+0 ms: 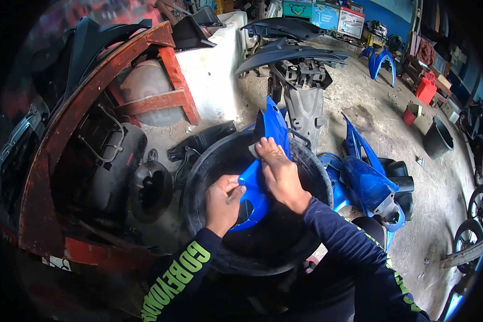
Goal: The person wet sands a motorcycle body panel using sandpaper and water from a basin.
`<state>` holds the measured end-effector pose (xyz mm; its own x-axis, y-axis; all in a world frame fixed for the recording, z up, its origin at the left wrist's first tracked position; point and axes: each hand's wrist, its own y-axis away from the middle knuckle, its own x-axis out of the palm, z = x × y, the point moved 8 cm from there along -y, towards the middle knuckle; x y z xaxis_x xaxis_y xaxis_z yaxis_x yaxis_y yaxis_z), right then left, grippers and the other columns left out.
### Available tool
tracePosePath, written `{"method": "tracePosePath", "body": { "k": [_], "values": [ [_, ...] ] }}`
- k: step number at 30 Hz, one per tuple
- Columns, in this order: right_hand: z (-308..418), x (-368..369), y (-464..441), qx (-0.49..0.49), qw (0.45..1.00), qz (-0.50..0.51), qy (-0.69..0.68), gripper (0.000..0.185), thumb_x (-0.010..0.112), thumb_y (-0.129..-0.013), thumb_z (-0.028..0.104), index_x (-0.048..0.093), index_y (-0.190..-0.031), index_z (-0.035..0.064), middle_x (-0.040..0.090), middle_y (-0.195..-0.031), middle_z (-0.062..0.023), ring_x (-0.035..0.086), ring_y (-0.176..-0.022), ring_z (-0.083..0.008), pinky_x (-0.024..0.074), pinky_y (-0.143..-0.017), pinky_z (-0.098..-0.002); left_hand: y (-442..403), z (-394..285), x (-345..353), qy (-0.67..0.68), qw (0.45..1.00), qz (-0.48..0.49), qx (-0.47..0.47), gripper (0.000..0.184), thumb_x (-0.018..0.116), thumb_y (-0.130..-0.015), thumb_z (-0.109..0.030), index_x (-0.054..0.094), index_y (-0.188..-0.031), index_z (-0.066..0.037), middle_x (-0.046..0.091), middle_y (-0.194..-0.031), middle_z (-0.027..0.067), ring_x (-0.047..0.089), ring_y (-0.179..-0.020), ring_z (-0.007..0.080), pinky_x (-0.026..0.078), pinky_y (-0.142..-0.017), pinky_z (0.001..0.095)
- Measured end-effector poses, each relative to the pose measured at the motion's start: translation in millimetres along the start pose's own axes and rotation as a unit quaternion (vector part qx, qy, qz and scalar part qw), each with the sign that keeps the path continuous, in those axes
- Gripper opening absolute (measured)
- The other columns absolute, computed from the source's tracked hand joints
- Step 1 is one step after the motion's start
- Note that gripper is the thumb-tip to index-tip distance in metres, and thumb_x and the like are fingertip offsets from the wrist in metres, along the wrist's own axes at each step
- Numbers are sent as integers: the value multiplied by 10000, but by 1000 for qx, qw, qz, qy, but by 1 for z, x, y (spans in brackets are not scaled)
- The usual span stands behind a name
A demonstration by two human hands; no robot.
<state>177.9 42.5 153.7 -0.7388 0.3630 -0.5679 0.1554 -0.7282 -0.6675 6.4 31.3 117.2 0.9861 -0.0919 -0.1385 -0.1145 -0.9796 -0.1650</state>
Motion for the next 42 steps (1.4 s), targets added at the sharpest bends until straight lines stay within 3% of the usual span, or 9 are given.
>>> {"method": "tracePosePath", "body": {
  "k": [8,12,18,21,26,29,34,37,42],
  "values": [
    [5,-1,5,5,1000,18,-9,618,557,-813,16,527,-1430,18,462,-1504,-269,380,-1445,-439,297,-1193,-528,-1,-1,-4,6,1000,-5,-6,202,658,-905,85,654,-1102,45,725,-1016,80,670,-906,93,525,-821,242],
    [68,14,41,-94,990,108,-9,545,543,-866,25,539,-1410,-8,464,-1489,-282,394,-1431,-442,303,-1189,-525,-1,0,-3,17,1000,-1,-3,187,654,-906,73,651,-1091,52,733,-1002,104,694,-925,129,537,-839,266],
    [7,-3,7,31,999,19,-3,561,599,-839,41,550,-1395,-23,489,-1494,-244,408,-1444,-395,298,-1200,-505,0,-5,0,-2,1000,13,-7,183,647,-907,71,649,-1089,63,739,-1007,125,704,-948,145,540,-852,272],
    [68,10,41,-85,992,95,-19,529,558,-868,22,538,-1394,-34,485,-1467,-286,424,-1406,-444,325,-1180,-512,-3,4,-1,51,999,7,2,187,647,-908,72,648,-1095,66,739,-1014,123,702,-946,139,540,-848,268],
    [5,-1,7,35,999,12,-3,580,581,-846,49,532,-1421,-4,481,-1504,-239,417,-1437,-395,307,-1190,-513,2,-7,2,23,999,17,-38,229,656,-899,89,646,-1125,52,729,-1020,100,677,-931,108,523,-846,243],
    [68,9,40,-85,992,91,-35,525,546,-880,19,535,-1404,-18,467,-1489,-276,397,-1424,-442,309,-1184,-519,-2,3,-1,41,999,13,-5,227,666,-902,77,649,-1126,48,728,-1020,99,676,-931,108,526,-838,245],
    [3,-2,6,38,999,17,11,583,586,-837,26,537,-1416,-5,497,-1485,-243,420,-1433,-403,313,-1185,-517,1,-8,1,2,1000,16,-22,222,668,-901,79,653,-1121,45,728,-1021,90,676,-932,107,522,-845,241],
    [72,7,36,-95,991,93,-30,526,558,-866,13,546,-1389,-33,490,-1470,-278,425,-1408,-444,326,-1173,-524,-5,1,2,74,997,10,1,213,671,-900,78,661,-1109,41,727,-1010,82,674,-921,104,523,-832,239],
    [6,-2,4,34,999,15,5,553,593,-834,31,564,-1384,-20,515,-1471,-238,425,-1434,-392,309,-1194,-507,-1,-9,2,16,999,12,-27,221,660,-902,83,658,-1119,39,725,-1001,73,665,-903,91,514,-810,227]
  ]
}}
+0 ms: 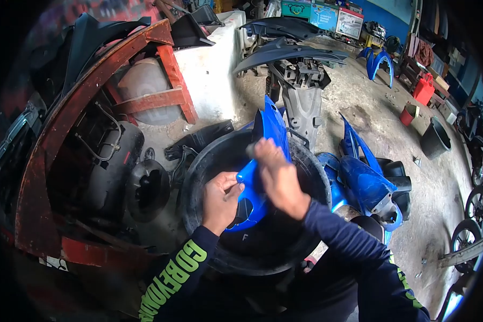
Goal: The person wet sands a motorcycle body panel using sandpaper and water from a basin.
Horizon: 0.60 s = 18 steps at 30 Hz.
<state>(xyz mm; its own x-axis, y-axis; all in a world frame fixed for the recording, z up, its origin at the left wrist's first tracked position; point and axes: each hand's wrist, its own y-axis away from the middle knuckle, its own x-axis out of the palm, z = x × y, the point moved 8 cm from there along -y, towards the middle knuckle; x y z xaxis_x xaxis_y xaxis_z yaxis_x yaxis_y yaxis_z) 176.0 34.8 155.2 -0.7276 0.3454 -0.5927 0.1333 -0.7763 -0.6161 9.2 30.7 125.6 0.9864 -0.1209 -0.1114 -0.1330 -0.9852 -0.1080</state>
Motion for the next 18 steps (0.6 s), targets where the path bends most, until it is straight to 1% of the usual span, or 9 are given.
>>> {"method": "tracePosePath", "body": {
  "k": [2,4,6,7,8,10,12,15,18],
  "values": [
    [61,7,28,-118,991,67,-15,485,569,-862,16,590,-1344,-37,512,-1452,-274,446,-1404,-411,315,-1191,-493,-1,6,0,6,1000,-3,4,223,661,-902,82,656,-1120,38,724,-998,77,667,-902,94,516,-811,229],
    [46,5,20,-113,989,82,-50,482,564,-863,21,587,-1341,-42,520,-1437,-284,448,-1405,-403,311,-1194,-491,-1,10,-1,24,1000,10,13,217,664,-900,80,656,-1114,40,723,-997,81,670,-905,99,521,-808,235],
    [-20,-3,-11,-1,999,15,-36,503,587,-849,44,597,-1346,-29,535,-1449,-248,441,-1428,-367,306,-1201,-486,3,-1,-1,-5,1000,0,14,210,661,-903,80,652,-1110,44,723,-999,81,671,-906,101,524,-809,240],
    [-23,-4,-12,2,1000,-11,-1,494,585,-856,35,597,-1345,-28,538,-1450,-236,443,-1426,-367,319,-1192,-493,5,-2,-1,-12,1000,-3,14,193,662,-905,71,656,-1097,56,734,-995,101,689,-912,122,535,-819,259],
    [-2,-9,-7,-1,1000,-12,-1,494,585,-856,35,597,-1345,-28,538,-1450,-236,443,-1426,-367,319,-1192,-493,3,-6,-1,-20,1000,-6,18,178,662,-907,62,660,-1084,67,744,-991,121,707,-917,143,545,-830,278],
    [66,0,27,-133,989,69,1,453,562,-883,11,592,-1330,-50,534,-1422,-282,482,-1382,-387,337,-1182,-471,1,-1,-4,-15,1000,-1,15,195,659,-906,72,653,-1101,60,735,-996,109,692,-916,127,538,-830,261],
    [46,9,25,-119,988,71,-64,452,558,-891,21,585,-1336,-52,532,-1417,-293,482,-1382,-389,332,-1184,-469,0,3,-3,-13,1000,10,8,214,656,-906,82,645,-1117,54,725,-1001,96,677,-915,111,531,-831,245],
    [-17,-2,-7,6,999,-17,-31,476,585,-891,50,593,-1363,-9,526,-1464,-235,428,-1433,-386,327,-1183,-498,1,-5,-1,-20,999,19,21,217,655,-908,83,644,-1122,53,727,-1015,95,675,-923,105,531,-835,242],
    [58,5,31,-100,993,55,-25,457,557,-908,32,591,-1361,-13,494,-1474,-262,415,-1423,-422,327,-1179,-508,-3,5,-3,55,998,17,20,219,658,-907,80,646,-1124,51,727,-1021,89,673,-925,101,529,-841,237]
  ]
}}
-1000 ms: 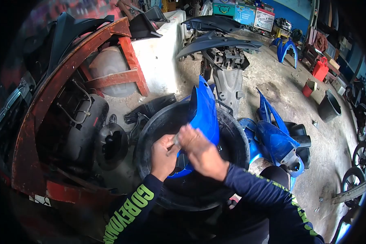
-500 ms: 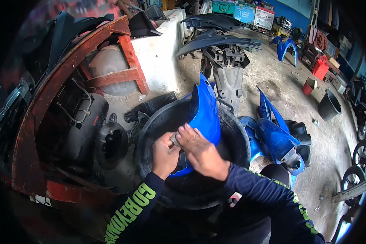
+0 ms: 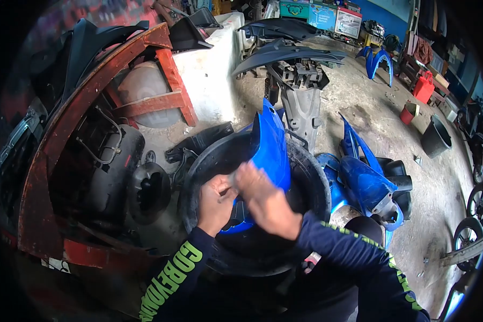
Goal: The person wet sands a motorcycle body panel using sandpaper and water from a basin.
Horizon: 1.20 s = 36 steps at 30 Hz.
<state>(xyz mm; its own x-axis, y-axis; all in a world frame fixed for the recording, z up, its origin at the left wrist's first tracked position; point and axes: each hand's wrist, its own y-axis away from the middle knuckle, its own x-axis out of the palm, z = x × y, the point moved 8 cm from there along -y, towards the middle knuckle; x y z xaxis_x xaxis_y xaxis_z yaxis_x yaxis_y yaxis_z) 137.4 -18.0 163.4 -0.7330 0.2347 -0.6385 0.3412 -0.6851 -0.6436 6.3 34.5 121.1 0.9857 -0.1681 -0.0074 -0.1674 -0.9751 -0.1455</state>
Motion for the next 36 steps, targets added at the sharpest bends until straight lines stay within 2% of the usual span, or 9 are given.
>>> {"method": "tracePosePath", "body": {
  "k": [5,10,13,18,22,25,30,34,36],
  "values": [
    [-67,-15,-23,106,992,-68,-16,519,560,-894,57,553,-1410,0,504,-1484,-240,427,-1432,-389,300,-1192,-511,4,-5,-2,-56,998,-6,-22,211,653,-913,76,648,-1122,48,726,-1022,87,672,-921,97,524,-843,231],
    [-7,4,1,9,999,-3,-41,509,534,-896,41,553,-1403,-4,500,-1470,-259,414,-1425,-416,306,-1191,-509,-2,-4,-2,-29,999,-11,-13,205,659,-910,70,651,-1113,44,727,-1007,89,669,-904,95,521,-829,229],
    [-72,-17,-26,130,988,-82,-18,525,557,-873,42,561,-1397,0,511,-1477,-234,435,-1427,-383,308,-1188,-521,3,-2,-3,-44,999,-4,-9,202,661,-910,63,649,-1110,49,727,-1007,94,670,-904,100,522,-832,234],
    [-1,1,0,13,999,6,-39,513,538,-879,28,568,-1391,4,472,-1493,-259,428,-1408,-435,321,-1180,-526,-2,-8,1,-9,1000,-17,-7,175,660,-906,64,652,-1081,65,736,-1007,125,696,-927,138,542,-829,266],
    [-78,-11,-20,133,987,-87,0,518,564,-864,41,573,-1380,-9,475,-1492,-264,389,-1442,-422,306,-1184,-543,1,-5,0,-32,999,-3,-16,197,665,-904,62,654,-1100,68,737,-1002,125,695,-931,129,534,-833,256],
    [5,9,5,-6,999,31,23,540,552,-856,14,552,-1394,-33,459,-1504,-276,409,-1436,-423,318,-1177,-538,-1,-1,-2,-23,1000,-7,-7,193,665,-902,59,657,-1095,62,738,-1008,121,698,-930,136,538,-854,265],
    [-80,-14,-26,94,990,-101,13,505,548,-856,-7,574,-1360,-21,506,-1456,-275,454,-1383,-448,343,-1159,-549,1,-6,-1,-25,999,-5,-20,214,665,-900,66,660,-1113,43,731,-1013,94,673,-929,100,523,-840,246],
    [7,7,5,-29,1000,9,0,577,550,-834,-1,525,-1409,-41,500,-1455,-298,446,-1406,-431,339,-1172,-518,-3,2,-3,-3,1000,1,-12,206,659,-901,67,656,-1105,41,730,-1002,93,676,-899,103,522,-831,244],
    [-19,-1,-6,-30,999,-25,28,510,537,-875,25,548,-1381,-42,503,-1462,-277,445,-1405,-429,344,-1168,-515,2,1,-5,2,1000,-10,-23,175,648,-903,79,653,-1076,48,726,-1006,101,681,-929,118,523,-861,259]
  ]
}}
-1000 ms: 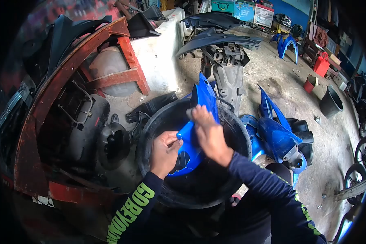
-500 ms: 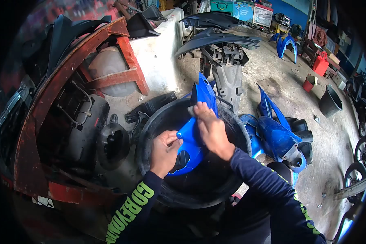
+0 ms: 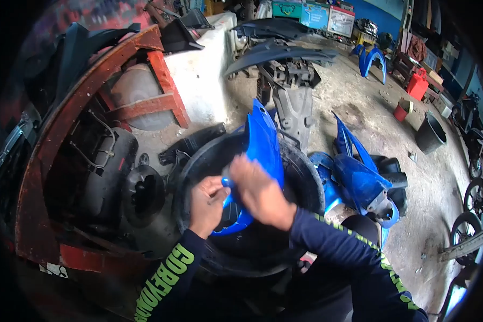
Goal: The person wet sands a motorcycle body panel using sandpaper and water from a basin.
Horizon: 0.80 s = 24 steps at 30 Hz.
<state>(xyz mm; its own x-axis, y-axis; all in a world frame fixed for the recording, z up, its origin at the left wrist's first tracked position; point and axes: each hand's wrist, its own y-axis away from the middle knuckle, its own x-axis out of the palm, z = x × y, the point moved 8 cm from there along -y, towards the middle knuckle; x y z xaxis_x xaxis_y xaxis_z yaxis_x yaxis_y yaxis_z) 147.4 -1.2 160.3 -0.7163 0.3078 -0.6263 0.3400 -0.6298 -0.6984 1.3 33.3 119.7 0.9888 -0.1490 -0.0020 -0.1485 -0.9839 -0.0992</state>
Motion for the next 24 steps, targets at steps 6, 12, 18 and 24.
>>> {"method": "tracePosePath", "body": {
  "k": [6,12,18,24],
  "values": [
    [26,2,8,-31,999,22,-22,437,501,-930,52,561,-1346,-66,561,-1398,-273,486,-1366,-436,366,-1147,-530,-1,-4,3,-20,1000,-8,3,183,645,-910,77,651,-1091,52,727,-1021,115,686,-945,131,531,-858,265],
    [-33,-6,-12,114,992,-58,-9,424,503,-938,58,577,-1346,-32,537,-1421,-278,452,-1387,-444,344,-1159,-540,-2,-7,4,-37,999,3,9,213,632,-898,91,643,-1109,66,728,-1031,116,680,-956,120,531,-856,257],
    [-50,-7,-15,143,984,8,-111,504,549,-899,33,555,-1401,-13,513,-1472,-249,426,-1434,-391,303,-1189,-511,0,-5,2,-14,1000,4,-1,237,638,-916,75,636,-1152,57,728,-1037,91,671,-924,98,531,-846,243],
    [12,1,8,41,996,27,-70,486,510,-917,41,550,-1397,-22,489,-1476,-268,406,-1425,-435,320,-1180,-514,-2,1,4,19,1000,-2,-7,211,643,-907,71,644,-1119,62,728,-1036,117,684,-961,133,528,-868,259]
  ]
}}
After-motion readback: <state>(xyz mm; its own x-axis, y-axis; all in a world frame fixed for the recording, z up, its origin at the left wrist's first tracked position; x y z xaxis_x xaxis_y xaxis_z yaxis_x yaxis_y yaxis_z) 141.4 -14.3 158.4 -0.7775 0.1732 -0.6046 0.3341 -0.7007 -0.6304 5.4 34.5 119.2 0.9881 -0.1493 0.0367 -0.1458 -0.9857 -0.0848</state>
